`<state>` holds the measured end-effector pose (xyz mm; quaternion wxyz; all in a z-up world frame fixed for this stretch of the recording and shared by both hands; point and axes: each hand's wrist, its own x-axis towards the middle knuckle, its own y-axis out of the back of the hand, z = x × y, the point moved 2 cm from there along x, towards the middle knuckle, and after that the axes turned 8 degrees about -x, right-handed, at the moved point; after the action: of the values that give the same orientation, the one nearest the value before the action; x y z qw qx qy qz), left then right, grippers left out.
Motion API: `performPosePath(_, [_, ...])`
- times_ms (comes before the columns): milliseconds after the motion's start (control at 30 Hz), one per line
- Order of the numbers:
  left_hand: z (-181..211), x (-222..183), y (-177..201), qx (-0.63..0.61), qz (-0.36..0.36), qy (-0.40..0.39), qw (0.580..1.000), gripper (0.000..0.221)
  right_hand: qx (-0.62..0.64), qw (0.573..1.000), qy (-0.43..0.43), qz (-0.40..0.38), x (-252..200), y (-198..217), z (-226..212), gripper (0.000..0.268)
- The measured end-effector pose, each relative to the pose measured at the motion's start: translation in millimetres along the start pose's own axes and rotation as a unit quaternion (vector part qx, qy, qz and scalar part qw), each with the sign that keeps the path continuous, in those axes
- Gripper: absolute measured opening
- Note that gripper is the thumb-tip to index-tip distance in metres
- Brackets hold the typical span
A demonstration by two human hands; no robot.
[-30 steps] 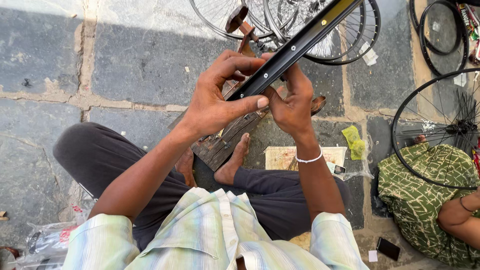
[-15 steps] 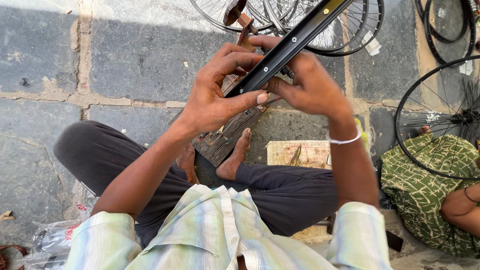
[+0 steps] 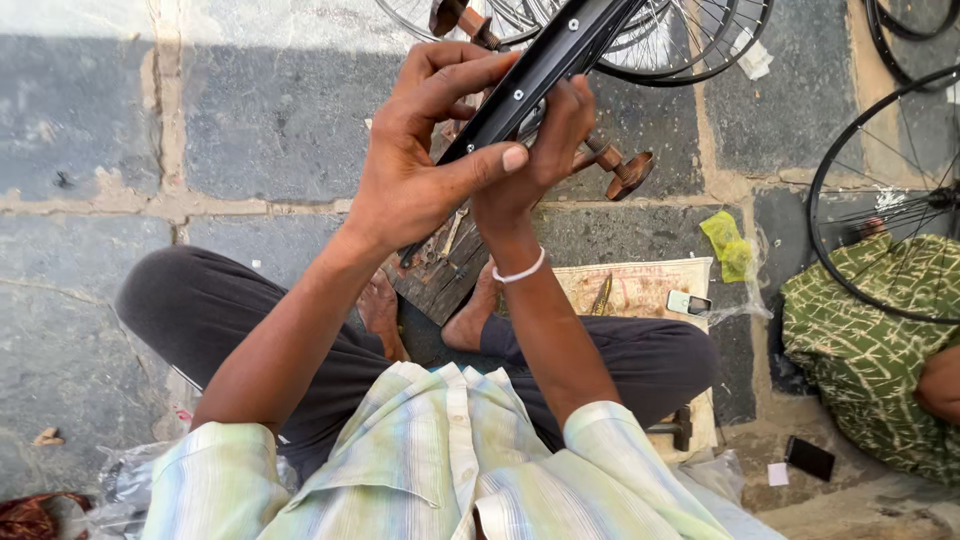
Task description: The person is assembling components on a bicycle wheel rim by hand, including placing and securing small parts onto the wheel.
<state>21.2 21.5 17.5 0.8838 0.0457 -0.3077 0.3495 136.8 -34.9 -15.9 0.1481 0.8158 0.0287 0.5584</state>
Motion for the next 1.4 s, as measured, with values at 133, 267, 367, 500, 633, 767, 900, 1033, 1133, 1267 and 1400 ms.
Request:
performPosePath(133, [5.4,4.5,-5.1,0.0,0.008,0.015,1.0,0.06,0.355,0.919,-0.13,-0.109,15.1,10.6,22.1,0.037])
performPosePath(267, [11.3,17.4,-8.6,-0.004,-0.006,0.009,1.0,0.065,0.444,0.852,-0.163,-0.225,34.9,20.6,57.6,0.029])
performPosePath(367, [14.8,35.3,-11.2,-0.052,-0.066,0.004,0.996,0.054,0.448,0.843,-0.167,-0.245,44.1,12.5,72.8,0.023])
performPosePath(500, [-8.9,28.7,-12.1,-0.072,-0.076,0.144,0.984,0.041,0.44,0.852,-0.201,-0.201,24.4,21.5,91.9,0.022])
performPosePath(633, [-40.5,-50.8,25.5,-0.137,-0.035,0.02,0.99,0.045,0.378,0.845,-0.3,-0.229,-42.1,50.9,121.6,0.025])
performPosePath(767, [-115.3,-144.2,50.7,-0.034,0.239,0.251,0.937,0.043,0.29,0.694,-0.598,-0.277,-155.8,76.8,159.9,0.023])
performPosePath(900, [-157.8,-183.8,55.8,-0.015,0.354,0.37,0.859,0.033,0.177,0.598,-0.695,-0.357,-240.6,89.6,180.4,0.022])
performPosePath(1033, [-166.4,-165.3,60.5,-0.057,0.316,0.236,0.917,0.025,0.097,0.742,-0.467,-0.471,-266.2,84.4,171.9,0.025])
performPosePath(1133, [-171.3,-161.0,56.6,-0.077,0.311,0.267,0.909,0.023,0.045,0.85,-0.174,-0.495,-244.8,58.3,155.5,0.027])
performPosePath(1267, [-175.7,-189.5,48.3,-0.061,0.341,0.363,0.865,0.018,0.017,0.874,-0.034,-0.484,-234.6,20.5,131.3,0.026])
performPosePath(1400, [-177.6,-215.4,44.0,-0.059,0.357,0.377,0.852,0.013,0.016,0.866,-0.054,-0.498,-230.3,-3.7,128.5,0.025])
